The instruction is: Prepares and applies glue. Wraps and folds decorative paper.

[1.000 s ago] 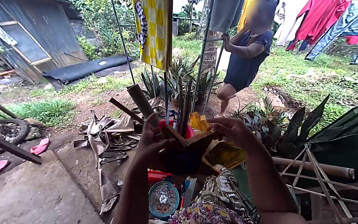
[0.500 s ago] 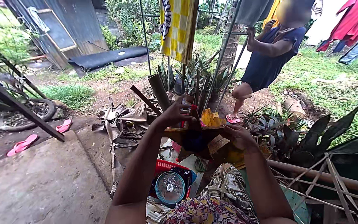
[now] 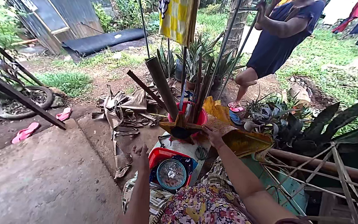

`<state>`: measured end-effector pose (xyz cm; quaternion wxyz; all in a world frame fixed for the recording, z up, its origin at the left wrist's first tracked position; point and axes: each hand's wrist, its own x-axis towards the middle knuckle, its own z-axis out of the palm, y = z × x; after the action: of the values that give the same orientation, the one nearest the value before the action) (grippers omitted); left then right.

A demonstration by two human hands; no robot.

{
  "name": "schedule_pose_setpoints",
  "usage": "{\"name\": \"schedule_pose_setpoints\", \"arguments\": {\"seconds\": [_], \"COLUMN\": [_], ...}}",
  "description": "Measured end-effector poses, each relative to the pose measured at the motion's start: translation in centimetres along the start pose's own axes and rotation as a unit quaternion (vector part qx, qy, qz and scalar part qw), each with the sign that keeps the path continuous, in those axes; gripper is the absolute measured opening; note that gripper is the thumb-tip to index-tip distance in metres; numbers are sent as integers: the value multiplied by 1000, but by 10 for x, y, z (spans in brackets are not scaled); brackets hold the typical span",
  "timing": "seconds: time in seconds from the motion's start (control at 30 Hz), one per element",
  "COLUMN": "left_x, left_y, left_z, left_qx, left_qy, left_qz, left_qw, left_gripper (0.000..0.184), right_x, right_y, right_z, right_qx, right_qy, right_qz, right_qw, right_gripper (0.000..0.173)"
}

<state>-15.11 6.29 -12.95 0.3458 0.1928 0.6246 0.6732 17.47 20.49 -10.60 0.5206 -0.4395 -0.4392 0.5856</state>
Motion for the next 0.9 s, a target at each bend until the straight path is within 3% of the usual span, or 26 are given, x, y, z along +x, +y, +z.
{"name": "schedule_pose_setpoints", "arguments": {"seconds": [0.1,0.23,0.37,0.6,0.7,0.8,0.9], "left_x": [-27,-52,-45,-24,-24,-25,-23], "left_y": [-58,-93,-97,-109,-114,-115,-118], "left_z": [-27,-62,-70,-57,-52,-49,-50], "left_qx": [60,192,289,485,532,549,535], "left_qy": [34,23,-12,-174,-200,-191,-164], "left_qz": [-10,13,42,-51,-67,-68,-52], "left_qw": [998,981,956,856,820,811,827], "left_gripper": [66,48,37,45,53,58,54], "right_x": [0,-3,-4,-11,-13,-16,-23], "right_y": [32,67,95,121,125,123,122], "right_z": [5,-2,-14,-24,-23,-21,-18], "right_qx": [9,-1,-4,131,173,177,155], "right_qy": [5,9,42,176,196,204,213], "right_qz": [31,55,73,157,168,175,184], "right_qw": [999,998,996,963,951,947,947], "right_gripper": [29,30,30,34,36,36,34]}}
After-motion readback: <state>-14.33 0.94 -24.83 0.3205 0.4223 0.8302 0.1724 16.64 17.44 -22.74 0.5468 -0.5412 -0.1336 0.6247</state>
